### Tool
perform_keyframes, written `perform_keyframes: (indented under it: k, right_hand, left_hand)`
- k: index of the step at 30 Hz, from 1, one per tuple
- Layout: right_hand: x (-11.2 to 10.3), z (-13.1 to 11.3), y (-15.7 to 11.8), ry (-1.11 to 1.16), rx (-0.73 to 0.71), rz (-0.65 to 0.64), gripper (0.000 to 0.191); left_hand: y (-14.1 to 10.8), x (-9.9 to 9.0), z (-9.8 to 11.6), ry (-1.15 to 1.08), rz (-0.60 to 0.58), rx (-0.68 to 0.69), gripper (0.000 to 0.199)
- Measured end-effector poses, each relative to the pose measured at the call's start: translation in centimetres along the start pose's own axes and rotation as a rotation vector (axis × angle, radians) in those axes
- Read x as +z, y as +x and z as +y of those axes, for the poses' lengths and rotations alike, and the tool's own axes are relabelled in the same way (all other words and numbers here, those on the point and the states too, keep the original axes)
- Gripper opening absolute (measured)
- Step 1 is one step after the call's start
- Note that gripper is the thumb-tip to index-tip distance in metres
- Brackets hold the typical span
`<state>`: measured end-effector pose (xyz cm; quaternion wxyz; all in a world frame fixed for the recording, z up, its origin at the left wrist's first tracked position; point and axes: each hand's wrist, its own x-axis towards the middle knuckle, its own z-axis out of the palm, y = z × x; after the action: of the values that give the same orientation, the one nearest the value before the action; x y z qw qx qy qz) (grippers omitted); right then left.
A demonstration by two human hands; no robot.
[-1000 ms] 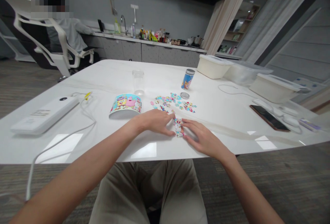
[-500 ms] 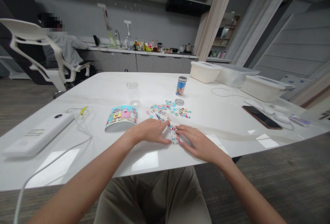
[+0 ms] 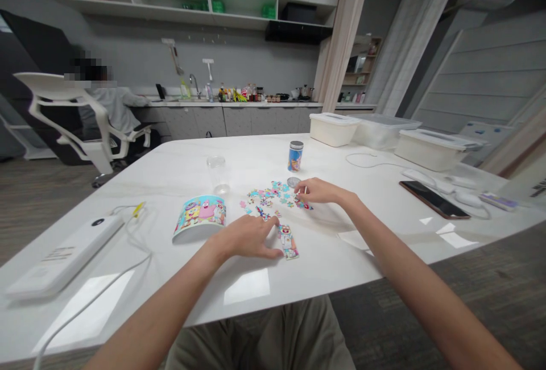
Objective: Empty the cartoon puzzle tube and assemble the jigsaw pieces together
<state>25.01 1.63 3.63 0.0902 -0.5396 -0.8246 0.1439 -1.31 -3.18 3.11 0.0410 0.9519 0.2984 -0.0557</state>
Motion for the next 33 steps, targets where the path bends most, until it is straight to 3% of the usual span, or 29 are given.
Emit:
perform_keyframes:
  k: [4,10,13,16,20,24,27,33]
  right_hand:
    - [-0.3,2.0,2.5,0.022,-0.024,-0.096,0.022]
    - [2.0,2.3,1.3,0.158,-0.023,-0.006,0.013]
    - [2.5,2.0,1.2,0.153,-0.072,0.025,0.011]
    - [2.5,1.6,1.4,0.103,-0.132,0.047,0.01]
    - [2.4,1.1,1.4,0.086,-0.17,0.044,0.008]
    - [2.4,0.7,1.3,0.127,-0.196,0.062,0.007]
    - [2.5,0.4,1.3,0.182,-0.172,0.085,0.018]
    - [2.9,-0.2,1.3,0.318,-0.121,-0.001,0.012]
  left_hand:
    - [0.0,0.1,0.2,0.031,0.011,0.014,0.066]
    - [0.1,0.1,0.4,0.08,0.004,0.025,0.071]
    - [0.0,-0.1,-0.7,0.096,0.03,-0.033,0.071]
    - [-0.1,-0.3,-2.5,0.14,0.05,-0.161,0.05]
    - [-0.3,-0.3,-4.1,0.148,0.033,-0.245,0.039]
    - [-0.2,0.1,-4.2,0.123,0.036,-0.203,0.04]
    - [-0.1,0.3,-3.9,0.096,0.043,-0.149,0.038]
    - [0.1,0.1,-3.5,0.036,0.026,-0.122,0.031]
